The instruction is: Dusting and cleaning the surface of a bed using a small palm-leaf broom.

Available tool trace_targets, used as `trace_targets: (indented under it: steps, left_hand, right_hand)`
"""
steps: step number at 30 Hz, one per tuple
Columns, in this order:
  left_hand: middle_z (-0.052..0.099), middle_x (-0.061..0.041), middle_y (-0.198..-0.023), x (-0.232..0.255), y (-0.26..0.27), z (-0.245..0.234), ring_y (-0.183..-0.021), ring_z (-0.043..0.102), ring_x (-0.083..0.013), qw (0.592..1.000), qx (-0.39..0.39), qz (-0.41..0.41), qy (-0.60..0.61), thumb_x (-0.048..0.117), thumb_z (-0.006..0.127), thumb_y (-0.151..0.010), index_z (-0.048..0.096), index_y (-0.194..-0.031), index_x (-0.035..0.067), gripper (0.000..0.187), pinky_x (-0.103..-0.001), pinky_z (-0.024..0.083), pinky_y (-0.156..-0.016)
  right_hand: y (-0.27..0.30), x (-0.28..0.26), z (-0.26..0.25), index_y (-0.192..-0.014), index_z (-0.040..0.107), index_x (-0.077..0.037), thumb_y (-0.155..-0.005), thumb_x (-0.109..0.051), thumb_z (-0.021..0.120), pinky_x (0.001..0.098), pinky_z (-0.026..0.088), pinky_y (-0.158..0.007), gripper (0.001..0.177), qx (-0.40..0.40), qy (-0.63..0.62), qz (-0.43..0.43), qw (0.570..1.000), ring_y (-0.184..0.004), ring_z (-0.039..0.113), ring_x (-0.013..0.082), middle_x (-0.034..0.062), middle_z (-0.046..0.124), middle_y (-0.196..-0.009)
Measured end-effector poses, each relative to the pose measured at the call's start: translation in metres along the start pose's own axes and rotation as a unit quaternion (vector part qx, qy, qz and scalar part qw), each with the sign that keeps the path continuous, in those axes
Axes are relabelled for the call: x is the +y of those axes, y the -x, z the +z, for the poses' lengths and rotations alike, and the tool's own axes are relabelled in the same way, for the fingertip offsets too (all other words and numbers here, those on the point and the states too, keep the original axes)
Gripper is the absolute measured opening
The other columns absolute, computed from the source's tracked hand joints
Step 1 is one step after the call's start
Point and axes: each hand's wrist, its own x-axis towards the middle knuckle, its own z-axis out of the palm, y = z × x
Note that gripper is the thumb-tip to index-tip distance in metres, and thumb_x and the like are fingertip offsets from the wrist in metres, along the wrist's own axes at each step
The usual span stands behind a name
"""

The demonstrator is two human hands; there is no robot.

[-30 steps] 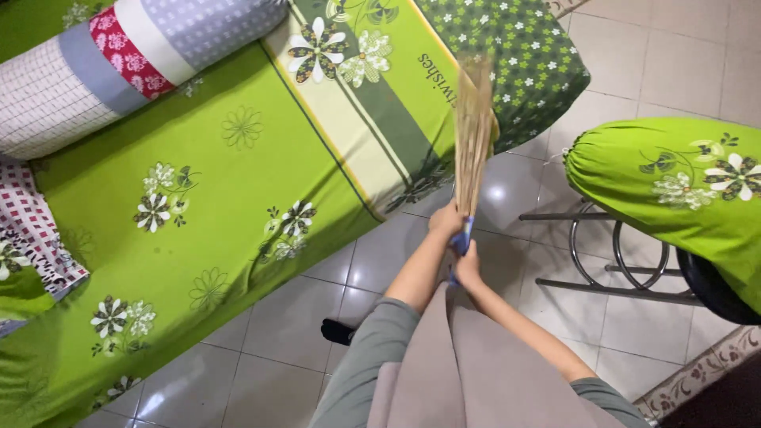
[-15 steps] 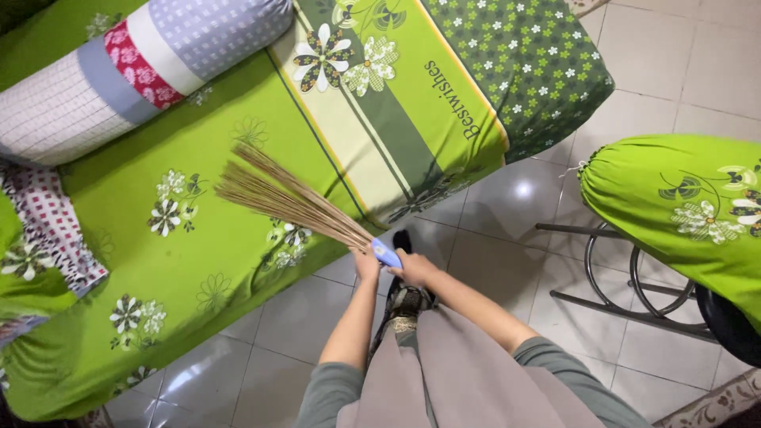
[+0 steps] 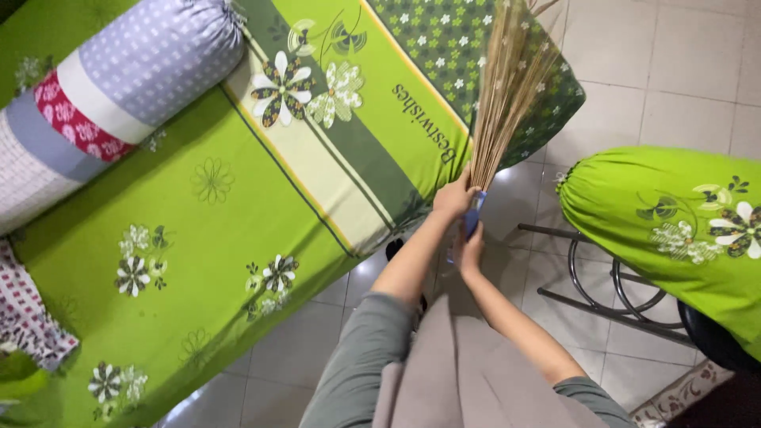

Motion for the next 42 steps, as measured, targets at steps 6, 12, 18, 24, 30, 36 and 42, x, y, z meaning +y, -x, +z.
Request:
trace_targets:
  steps: [6,12,18,24,30,36,42]
  left_hand:
    - [0.075,-0.022,-0.116,-0.018,0.038,-0.1,-0.101,0.073,-0.0403,0.95,0.224,0.024,0.217,0.035,0.056,-0.097,0.027,-0.163,0.036,0.072,-0.048,0.056,-0.088]
    - [0.071,-0.024,-0.117,-0.105,-0.019,0.001,-0.109,0.068,-0.0448,0.948,0.171,-0.22,0.154,0.052,0.052,-0.097,0.019,-0.166,0.024,0.082,-0.052,0.052,-0.094]
    - [0.074,-0.015,-0.117,-0.007,-0.081,0.08,-0.11,0.07,-0.0365,0.997,-0.03,-0.04,-0.05,0.05,0.068,-0.094,0.058,-0.139,0.023,0.054,-0.05,0.054,-0.092]
    - [0.072,-0.019,-0.111,0.124,-0.067,-0.018,-0.098,0.071,-0.0385,0.979,-0.06,0.132,-0.143,0.054,0.063,-0.091,0.03,-0.161,0.043,0.078,-0.049,0.056,-0.082]
    - [0.072,-0.017,-0.117,0.125,-0.067,-0.082,-0.097,0.072,-0.0391,0.943,0.214,0.241,0.086,0.042,0.06,-0.101,0.031,-0.162,0.033,0.068,-0.047,0.056,-0.079]
    - [0.074,-0.026,-0.108,0.069,-0.085,-0.089,-0.093,0.073,-0.0416,0.922,0.304,-0.1,0.219,0.045,0.055,-0.097,0.022,-0.163,0.031,0.075,-0.051,0.055,-0.077]
    - [0.071,-0.025,-0.111,0.062,-0.195,0.003,-0.105,0.069,-0.0442,0.943,0.115,-0.294,0.102,0.055,0.05,-0.099,0.022,-0.162,0.029,0.074,-0.054,0.053,-0.091]
  right_hand:
    - [-0.056,-0.04,0.038,-0.135,0.042,-0.009,-0.098,-0.042,0.061,0.05,0.051,-0.053,0.053,-0.09,0.167,-0.231,0.954,-0.062,0.066,0.0382,0.0181,0.067,-0.072]
    - [-0.077,0.036,0.048,-0.113,0.066,-0.012,-0.089,-0.038,0.07,0.0569,0.053,-0.075,0.035,-0.213,0.265,-0.095,0.936,-0.088,0.068,0.0468,0.0241,0.072,-0.095]
    - [-0.082,0.097,-0.013,-0.093,0.058,-0.003,-0.1,-0.047,0.06,0.0405,0.043,-0.043,0.045,-0.069,-0.029,0.155,0.985,-0.044,0.057,0.0207,0.0116,0.059,-0.058]
    - [-0.104,-0.033,-0.014,-0.105,0.054,0.003,-0.116,-0.041,0.057,0.0377,0.048,-0.058,0.046,0.08,-0.181,-0.088,0.976,-0.068,0.057,0.0181,0.0104,0.062,-0.083]
    - [-0.181,-0.039,-0.007,-0.107,0.059,0.0,-0.112,-0.041,0.049,0.0381,0.046,-0.059,0.043,0.008,-0.074,-0.088,0.993,-0.065,0.058,0.0176,0.0089,0.063,-0.078]
    - [-0.246,-0.037,0.022,-0.141,0.052,-0.009,-0.093,-0.039,0.061,0.0443,0.051,-0.052,0.058,-0.165,0.287,-0.257,0.908,-0.062,0.068,0.0348,0.0182,0.069,-0.075]
    - [-0.32,-0.008,-0.03,-0.108,0.059,-0.01,-0.095,-0.046,0.064,0.0444,0.054,-0.058,0.039,-0.276,0.224,0.022,0.935,-0.058,0.069,0.0247,0.0114,0.069,-0.071]
